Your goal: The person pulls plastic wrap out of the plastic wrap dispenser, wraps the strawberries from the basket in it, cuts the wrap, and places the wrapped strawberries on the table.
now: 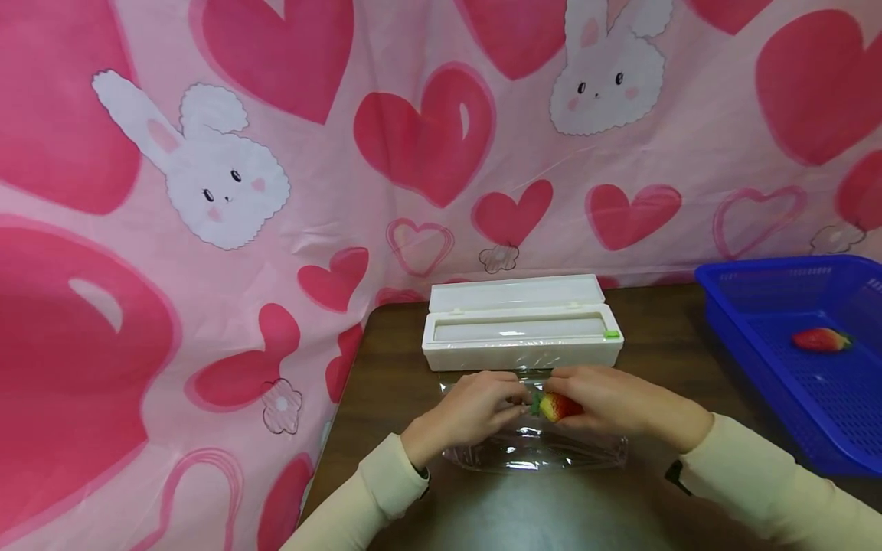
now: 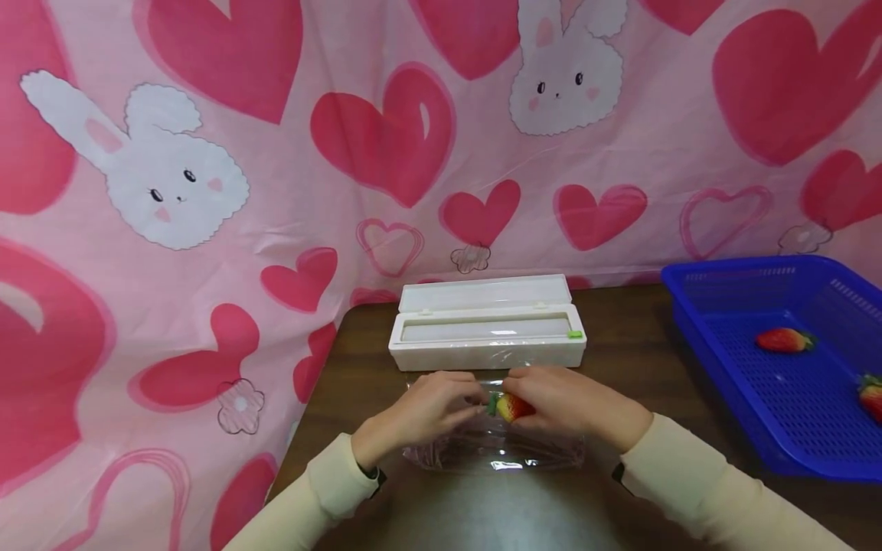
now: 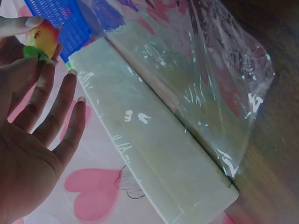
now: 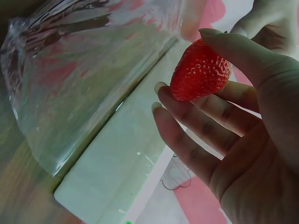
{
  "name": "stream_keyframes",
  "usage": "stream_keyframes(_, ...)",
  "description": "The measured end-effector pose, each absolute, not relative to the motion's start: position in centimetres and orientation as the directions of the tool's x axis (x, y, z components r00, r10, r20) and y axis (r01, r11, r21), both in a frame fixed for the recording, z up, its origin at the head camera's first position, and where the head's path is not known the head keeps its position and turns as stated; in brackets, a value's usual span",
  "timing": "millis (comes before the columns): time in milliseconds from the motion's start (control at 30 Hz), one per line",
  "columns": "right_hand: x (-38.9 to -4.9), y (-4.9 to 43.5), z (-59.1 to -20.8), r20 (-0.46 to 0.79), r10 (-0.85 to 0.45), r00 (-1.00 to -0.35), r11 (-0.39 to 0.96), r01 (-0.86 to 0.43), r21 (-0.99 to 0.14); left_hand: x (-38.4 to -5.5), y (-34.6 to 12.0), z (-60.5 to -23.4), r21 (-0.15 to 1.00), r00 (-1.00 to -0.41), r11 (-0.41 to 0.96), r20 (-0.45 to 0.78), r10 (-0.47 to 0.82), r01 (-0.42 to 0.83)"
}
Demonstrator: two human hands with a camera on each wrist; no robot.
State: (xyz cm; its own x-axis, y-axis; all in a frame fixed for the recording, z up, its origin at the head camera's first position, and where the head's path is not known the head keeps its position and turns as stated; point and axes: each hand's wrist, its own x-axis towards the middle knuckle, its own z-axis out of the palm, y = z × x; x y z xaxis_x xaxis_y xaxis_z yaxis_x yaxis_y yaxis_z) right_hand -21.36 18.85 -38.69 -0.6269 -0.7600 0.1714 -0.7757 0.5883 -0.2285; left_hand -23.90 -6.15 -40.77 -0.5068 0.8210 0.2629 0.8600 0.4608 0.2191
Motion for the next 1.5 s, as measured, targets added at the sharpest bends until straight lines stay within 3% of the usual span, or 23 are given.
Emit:
stream_keyframes(200,-21.4,18.3,-39.0,0.189,-0.754,-0.629,0.584,-0.774,-0.244,-24.0,-6.2,-40.9,0.224,-0.525,0.479,0.241,0.816,0.849)
stream_keyframes(500,-22.5,18.5,-40.7,0.212,-0.746,-0.631,0.543,-0.761,-0.355,-24.8,-6.6,-41.8,0.219,-0.576,0.536,0.207,0.791,0.815)
stream_keyframes(900,-23.6,17.6,-43.4,0.145,-0.704,-0.695,0.637,-0.708,-0.303,-25.6,-6.0,-43.9,0.119,-0.592,0.581,0.108,0.798,0.805)
stream_keyframes(1300,-23.5,17.2,-44.2,0.165,-0.701,-0.694,0.649,-0.717,-0.255,-25.3,-5.9,-44.5,0.016,-0.633,0.634,0.093,0.769,0.773)
stream_keyframes(1500,-23.4,17.3,-44.1,0.134,-0.684,-0.717,0.679,-0.693,-0.245,-25.4,-6.3,-44.4,0.053,-0.643,0.641,0.07,0.763,0.766)
